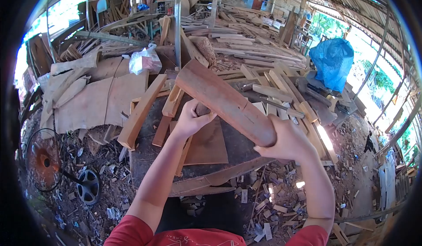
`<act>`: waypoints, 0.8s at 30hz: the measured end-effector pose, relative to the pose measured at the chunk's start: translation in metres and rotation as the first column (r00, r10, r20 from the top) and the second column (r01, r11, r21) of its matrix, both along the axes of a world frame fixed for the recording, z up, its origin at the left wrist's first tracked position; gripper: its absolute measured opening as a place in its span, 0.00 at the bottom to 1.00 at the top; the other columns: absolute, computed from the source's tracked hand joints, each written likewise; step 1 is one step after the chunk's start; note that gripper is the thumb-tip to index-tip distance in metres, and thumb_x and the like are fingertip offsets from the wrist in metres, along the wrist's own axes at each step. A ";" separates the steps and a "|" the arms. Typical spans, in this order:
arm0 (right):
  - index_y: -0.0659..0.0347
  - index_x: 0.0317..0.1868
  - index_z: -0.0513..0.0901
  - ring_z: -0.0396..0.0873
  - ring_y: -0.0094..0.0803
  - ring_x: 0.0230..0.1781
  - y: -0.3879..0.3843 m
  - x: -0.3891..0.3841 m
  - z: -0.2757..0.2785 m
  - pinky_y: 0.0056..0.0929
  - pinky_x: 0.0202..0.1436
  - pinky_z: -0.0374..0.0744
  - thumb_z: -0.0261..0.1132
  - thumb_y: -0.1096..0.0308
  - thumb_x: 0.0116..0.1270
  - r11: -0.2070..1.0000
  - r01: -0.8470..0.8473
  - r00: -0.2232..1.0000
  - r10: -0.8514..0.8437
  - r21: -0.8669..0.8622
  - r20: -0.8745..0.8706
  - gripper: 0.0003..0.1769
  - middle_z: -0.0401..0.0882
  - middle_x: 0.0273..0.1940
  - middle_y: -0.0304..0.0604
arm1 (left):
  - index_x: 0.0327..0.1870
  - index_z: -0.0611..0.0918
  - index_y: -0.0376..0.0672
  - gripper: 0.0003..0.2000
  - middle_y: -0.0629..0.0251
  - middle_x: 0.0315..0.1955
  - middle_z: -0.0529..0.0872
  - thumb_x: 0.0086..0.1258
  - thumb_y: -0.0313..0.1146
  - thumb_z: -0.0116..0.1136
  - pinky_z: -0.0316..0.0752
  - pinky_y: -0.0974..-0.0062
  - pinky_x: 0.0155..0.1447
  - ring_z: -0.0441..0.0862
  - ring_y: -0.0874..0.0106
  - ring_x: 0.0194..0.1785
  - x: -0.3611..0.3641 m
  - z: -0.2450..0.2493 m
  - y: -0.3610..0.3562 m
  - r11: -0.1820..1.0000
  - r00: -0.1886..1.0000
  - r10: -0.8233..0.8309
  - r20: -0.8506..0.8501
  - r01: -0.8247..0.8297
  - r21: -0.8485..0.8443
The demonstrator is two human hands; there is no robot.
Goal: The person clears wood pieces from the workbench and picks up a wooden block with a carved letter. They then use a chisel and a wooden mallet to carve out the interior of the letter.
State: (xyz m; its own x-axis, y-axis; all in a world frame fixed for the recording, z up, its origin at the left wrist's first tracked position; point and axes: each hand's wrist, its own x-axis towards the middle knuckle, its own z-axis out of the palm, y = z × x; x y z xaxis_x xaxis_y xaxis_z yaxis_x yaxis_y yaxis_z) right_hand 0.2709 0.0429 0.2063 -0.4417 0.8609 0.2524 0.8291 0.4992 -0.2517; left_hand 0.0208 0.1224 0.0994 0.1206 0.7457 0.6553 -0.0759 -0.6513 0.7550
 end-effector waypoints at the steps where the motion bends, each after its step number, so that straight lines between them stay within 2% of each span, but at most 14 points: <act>1: 0.68 0.39 0.74 0.79 0.36 0.33 -0.001 0.006 0.003 0.34 0.39 0.75 0.74 0.59 0.37 0.998 -0.061 0.997 0.061 0.003 -0.056 0.30 0.78 0.30 0.51 | 0.35 0.77 0.35 0.10 0.70 0.22 0.74 0.52 0.27 0.62 0.66 0.80 0.32 0.67 0.82 0.27 -0.001 -0.001 0.001 1.000 0.999 -0.026 0.026 0.026 -0.018; 2: 0.68 0.39 0.74 0.79 0.36 0.33 -0.004 0.008 0.008 0.34 0.39 0.75 0.74 0.59 0.37 0.998 -0.065 0.996 0.066 0.012 -0.066 0.30 0.78 0.30 0.51 | 0.35 0.77 0.35 0.10 0.70 0.22 0.74 0.52 0.27 0.62 0.66 0.80 0.32 0.67 0.82 0.27 -0.002 0.002 0.002 1.000 1.000 -0.021 0.015 0.022 -0.010; 4: 0.70 0.41 0.74 0.79 0.39 0.36 -0.012 0.007 0.014 0.35 0.42 0.75 0.74 0.58 0.38 0.994 0.097 0.981 -0.103 -0.045 -0.165 0.32 0.78 0.33 0.54 | 0.33 0.77 0.35 0.10 0.72 0.21 0.74 0.52 0.27 0.62 0.65 0.81 0.31 0.66 0.82 0.26 -0.005 0.004 -0.003 1.000 1.000 0.020 -0.013 -0.020 0.010; 5: 0.70 0.42 0.73 0.79 0.40 0.36 -0.012 0.008 0.006 0.34 0.43 0.75 0.73 0.57 0.40 0.996 0.092 0.965 -0.088 0.002 -0.247 0.33 0.78 0.34 0.54 | 0.30 0.74 0.40 0.08 0.78 0.23 0.71 0.54 0.25 0.62 0.61 0.84 0.32 0.64 0.85 0.28 -0.006 0.004 -0.004 1.000 0.999 0.003 -0.040 -0.003 -0.012; 6: 0.70 0.42 0.73 0.79 0.40 0.36 -0.008 0.009 -0.004 0.34 0.43 0.75 0.73 0.57 0.40 0.995 0.103 0.963 -0.099 0.003 -0.250 0.33 0.78 0.34 0.54 | 0.30 0.74 0.40 0.08 0.78 0.23 0.71 0.54 0.25 0.62 0.61 0.84 0.32 0.64 0.85 0.28 -0.006 0.004 -0.003 1.000 0.999 -0.008 -0.042 0.008 -0.011; 8: 0.70 0.42 0.72 0.79 0.39 0.38 0.006 0.006 -0.029 0.34 0.44 0.75 0.73 0.56 0.41 0.965 0.193 0.917 -0.113 0.179 -0.382 0.32 0.79 0.36 0.54 | 0.29 0.73 0.41 0.08 0.79 0.23 0.70 0.54 0.26 0.62 0.60 0.85 0.32 0.64 0.85 0.28 -0.005 0.003 -0.002 0.999 1.000 -0.017 -0.011 0.017 -0.049; 9: 0.70 0.43 0.72 0.80 0.44 0.41 0.012 0.001 -0.043 0.37 0.46 0.75 0.71 0.52 0.43 0.964 0.238 0.890 -0.169 0.116 -0.423 0.34 0.79 0.38 0.57 | 0.29 0.73 0.42 0.08 0.79 0.23 0.69 0.55 0.27 0.62 0.59 0.85 0.31 0.63 0.86 0.28 -0.005 0.004 -0.003 0.997 0.999 -0.041 -0.013 0.040 -0.060; 10: 0.70 0.43 0.72 0.80 0.44 0.41 0.018 -0.004 -0.051 0.37 0.46 0.75 0.71 0.52 0.43 0.964 0.237 0.891 -0.166 0.121 -0.423 0.34 0.79 0.38 0.57 | 0.29 0.73 0.42 0.08 0.79 0.23 0.69 0.55 0.27 0.62 0.59 0.85 0.31 0.63 0.86 0.28 -0.003 0.003 -0.002 0.998 0.999 -0.039 -0.013 0.038 -0.055; 12: 0.69 0.46 0.72 0.79 0.50 0.44 0.032 -0.016 -0.065 0.41 0.49 0.75 0.70 0.47 0.44 0.893 0.408 0.895 -0.432 -0.191 -0.109 0.37 0.79 0.41 0.59 | 0.29 0.73 0.42 0.08 0.79 0.23 0.69 0.55 0.27 0.62 0.58 0.85 0.30 0.62 0.87 0.27 -0.004 0.001 0.001 0.999 0.999 -0.008 -0.034 0.009 0.044; 13: 0.69 0.46 0.72 0.79 0.50 0.44 0.043 -0.019 -0.080 0.41 0.49 0.75 0.70 0.47 0.44 0.896 0.403 0.897 -0.427 -0.186 -0.116 0.37 0.79 0.41 0.59 | 0.29 0.73 0.42 0.08 0.79 0.23 0.69 0.55 0.27 0.62 0.58 0.85 0.30 0.62 0.87 0.27 -0.005 0.003 0.001 0.999 0.999 -0.003 -0.038 0.005 0.051; 15: 0.68 0.45 0.72 0.79 0.52 0.42 0.062 -0.024 -0.116 0.43 0.46 0.77 0.68 0.44 0.45 0.947 0.302 0.953 -0.297 -0.106 0.058 0.37 0.79 0.38 0.59 | 0.29 0.73 0.42 0.08 0.79 0.23 0.69 0.55 0.27 0.62 0.58 0.85 0.31 0.62 0.87 0.28 -0.004 0.003 -0.002 0.997 0.999 -0.051 -0.003 0.051 -0.051; 18: 0.66 0.41 0.72 0.81 0.49 0.38 0.075 -0.049 -0.147 0.42 0.42 0.78 0.68 0.43 0.46 0.969 0.224 0.972 -0.215 -0.100 0.099 0.35 0.80 0.35 0.58 | 0.29 0.73 0.42 0.09 0.79 0.24 0.69 0.55 0.27 0.63 0.60 0.85 0.32 0.63 0.86 0.28 -0.004 0.004 -0.001 0.999 0.999 -0.050 0.007 0.050 -0.011; 21: 0.64 0.39 0.72 0.81 0.48 0.36 0.079 -0.073 -0.159 0.42 0.39 0.79 0.65 0.40 0.50 0.966 0.190 0.972 -0.159 -0.177 0.173 0.33 0.80 0.34 0.57 | 0.30 0.73 0.42 0.09 0.78 0.24 0.71 0.55 0.27 0.63 0.61 0.85 0.34 0.64 0.86 0.29 -0.007 0.001 0.002 0.999 0.997 0.020 -0.080 -0.017 0.040; 24: 0.64 0.38 0.72 0.81 0.48 0.35 0.080 -0.088 -0.161 0.43 0.38 0.79 0.60 0.38 0.54 0.947 0.230 0.965 -0.193 -0.223 0.175 0.33 0.79 0.36 0.58 | 0.28 0.74 0.37 0.07 0.73 0.19 0.70 0.52 0.26 0.61 0.60 0.79 0.29 0.62 0.83 0.25 -0.005 0.001 0.003 1.000 1.000 -0.019 -0.016 0.019 0.021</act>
